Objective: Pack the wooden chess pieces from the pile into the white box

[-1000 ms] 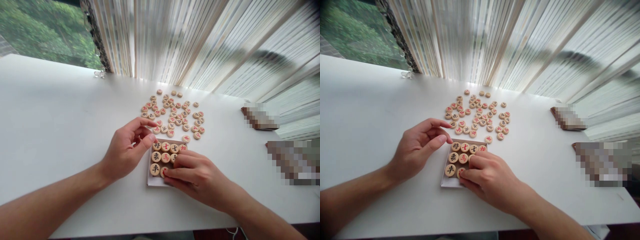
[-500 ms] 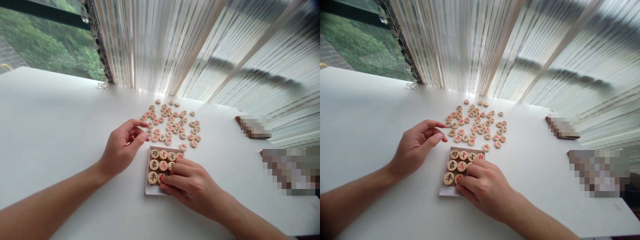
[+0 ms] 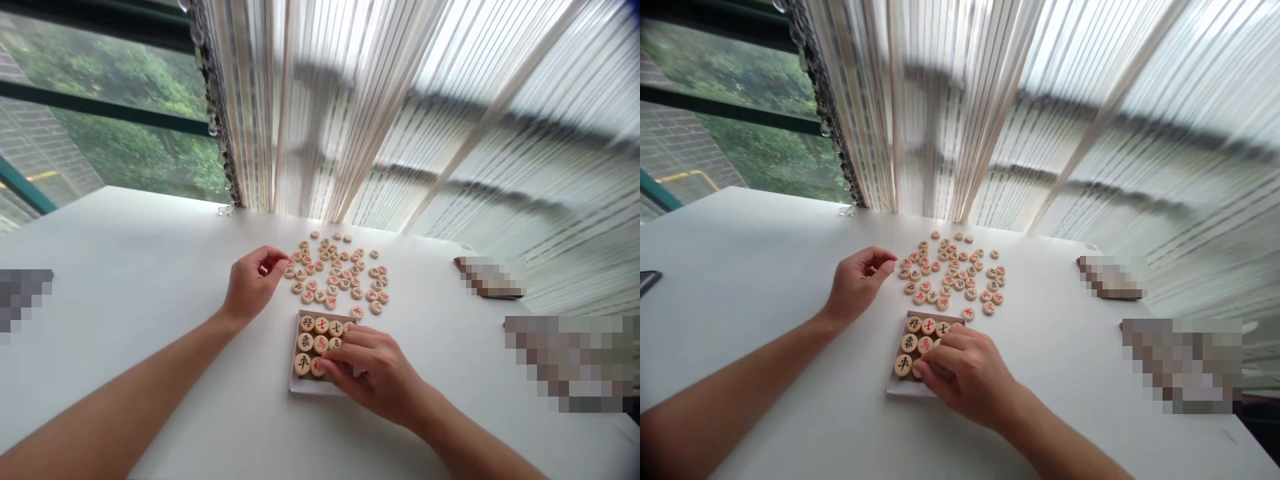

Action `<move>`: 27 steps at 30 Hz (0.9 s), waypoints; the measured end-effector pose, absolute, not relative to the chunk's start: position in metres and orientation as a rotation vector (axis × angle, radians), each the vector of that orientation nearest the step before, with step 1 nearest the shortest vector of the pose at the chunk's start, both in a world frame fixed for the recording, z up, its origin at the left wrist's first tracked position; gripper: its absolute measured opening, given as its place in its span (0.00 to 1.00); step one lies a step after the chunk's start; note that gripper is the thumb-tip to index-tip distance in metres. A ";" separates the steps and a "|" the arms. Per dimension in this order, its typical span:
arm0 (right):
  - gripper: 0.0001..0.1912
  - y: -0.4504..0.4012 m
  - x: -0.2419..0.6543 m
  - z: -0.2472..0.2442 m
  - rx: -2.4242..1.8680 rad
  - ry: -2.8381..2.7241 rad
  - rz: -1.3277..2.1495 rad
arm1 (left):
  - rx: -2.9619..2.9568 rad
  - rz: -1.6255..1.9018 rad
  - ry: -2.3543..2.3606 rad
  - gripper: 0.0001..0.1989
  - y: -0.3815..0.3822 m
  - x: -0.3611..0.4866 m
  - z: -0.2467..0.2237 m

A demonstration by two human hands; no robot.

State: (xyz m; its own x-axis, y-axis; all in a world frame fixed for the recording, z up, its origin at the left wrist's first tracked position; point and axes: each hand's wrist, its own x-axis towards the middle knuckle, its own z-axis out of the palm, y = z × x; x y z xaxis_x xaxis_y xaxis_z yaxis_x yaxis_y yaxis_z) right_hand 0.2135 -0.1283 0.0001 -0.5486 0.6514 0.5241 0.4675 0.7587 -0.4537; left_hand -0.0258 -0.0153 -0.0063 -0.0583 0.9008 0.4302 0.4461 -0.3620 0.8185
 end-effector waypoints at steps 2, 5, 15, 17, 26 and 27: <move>0.12 -0.126 0.214 -0.001 -0.851 -2.229 0.342 | 1.816 1.410 1.462 0.12 -0.011 -0.025 -0.004; 0.15 -0.123 0.215 -0.003 -0.882 -2.180 0.341 | 1.927 1.340 1.459 0.12 -0.007 -0.023 0.002; 0.19 -0.114 0.219 -0.007 -0.911 -2.150 0.336 | 2.354 0.620 1.251 0.06 0.012 0.004 0.021; 0.19 -0.114 0.218 -0.007 -0.906 -2.150 0.325 | 2.373 0.543 1.240 0.06 0.013 0.007 0.025; 0.19 -0.114 0.218 -0.007 -0.929 -2.150 0.317 | 2.366 0.374 1.175 0.07 0.016 0.013 0.033; 0.19 -0.114 0.218 -0.006 -0.926 -2.147 0.321 | 2.363 0.358 1.164 0.06 0.016 0.015 0.032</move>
